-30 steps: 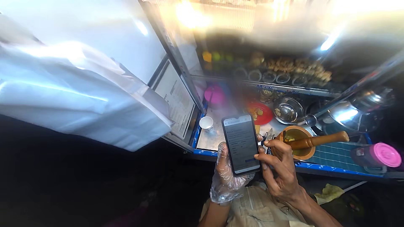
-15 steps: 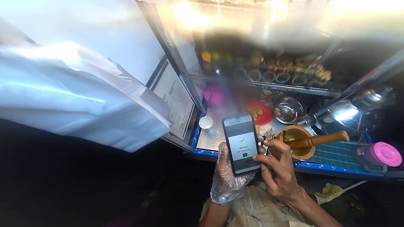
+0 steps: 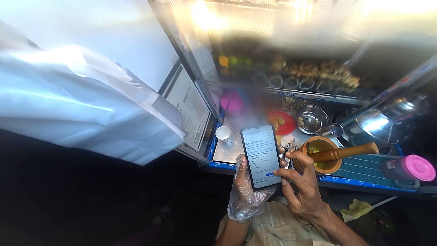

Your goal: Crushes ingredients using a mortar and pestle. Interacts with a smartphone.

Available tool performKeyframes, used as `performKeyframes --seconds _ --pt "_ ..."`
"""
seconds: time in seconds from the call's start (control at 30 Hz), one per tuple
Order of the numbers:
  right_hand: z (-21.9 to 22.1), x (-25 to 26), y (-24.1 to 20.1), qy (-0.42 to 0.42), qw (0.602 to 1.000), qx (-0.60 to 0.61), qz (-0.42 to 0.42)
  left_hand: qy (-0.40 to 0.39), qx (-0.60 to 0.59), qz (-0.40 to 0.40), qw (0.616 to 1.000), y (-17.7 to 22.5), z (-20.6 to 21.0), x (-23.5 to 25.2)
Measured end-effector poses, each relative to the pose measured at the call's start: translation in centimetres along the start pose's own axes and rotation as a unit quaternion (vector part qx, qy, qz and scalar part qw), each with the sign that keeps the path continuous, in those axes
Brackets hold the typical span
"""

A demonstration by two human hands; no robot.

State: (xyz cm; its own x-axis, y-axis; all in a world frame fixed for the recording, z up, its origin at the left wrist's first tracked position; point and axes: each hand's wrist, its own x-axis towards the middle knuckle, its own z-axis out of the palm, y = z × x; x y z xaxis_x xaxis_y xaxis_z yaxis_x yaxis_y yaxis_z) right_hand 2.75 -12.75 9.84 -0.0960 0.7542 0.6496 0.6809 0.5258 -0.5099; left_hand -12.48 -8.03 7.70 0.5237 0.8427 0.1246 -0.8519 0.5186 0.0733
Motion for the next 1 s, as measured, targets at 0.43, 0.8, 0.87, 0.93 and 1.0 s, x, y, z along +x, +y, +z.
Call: performKeyframes --seconds 0.43,0.8,0.87,0.93,1.0 --pt "0.0 0.5 0.0 0.002 1.000 -0.008 0.001 0.029 0.002 0.014 0.999 -0.1 0.2 -0.1" --pt "-0.8 3.9 0.5 -0.008 0.986 -0.165 0.015 0.057 0.025 0.032 0.998 -0.4 0.8 -0.7" --pt "-0.8 3.9 0.4 -0.013 0.986 -0.165 0.013 0.045 0.017 0.025 0.999 -0.3 0.8 -0.8" --pt "-0.7 3.9 0.5 -0.025 0.986 -0.165 0.017 0.044 0.015 0.023 0.999 -0.2 0.8 -0.8" --pt "-0.7 3.8 0.4 -0.025 0.987 -0.157 0.019 0.051 0.019 0.029 0.998 -0.2 0.9 -0.8"
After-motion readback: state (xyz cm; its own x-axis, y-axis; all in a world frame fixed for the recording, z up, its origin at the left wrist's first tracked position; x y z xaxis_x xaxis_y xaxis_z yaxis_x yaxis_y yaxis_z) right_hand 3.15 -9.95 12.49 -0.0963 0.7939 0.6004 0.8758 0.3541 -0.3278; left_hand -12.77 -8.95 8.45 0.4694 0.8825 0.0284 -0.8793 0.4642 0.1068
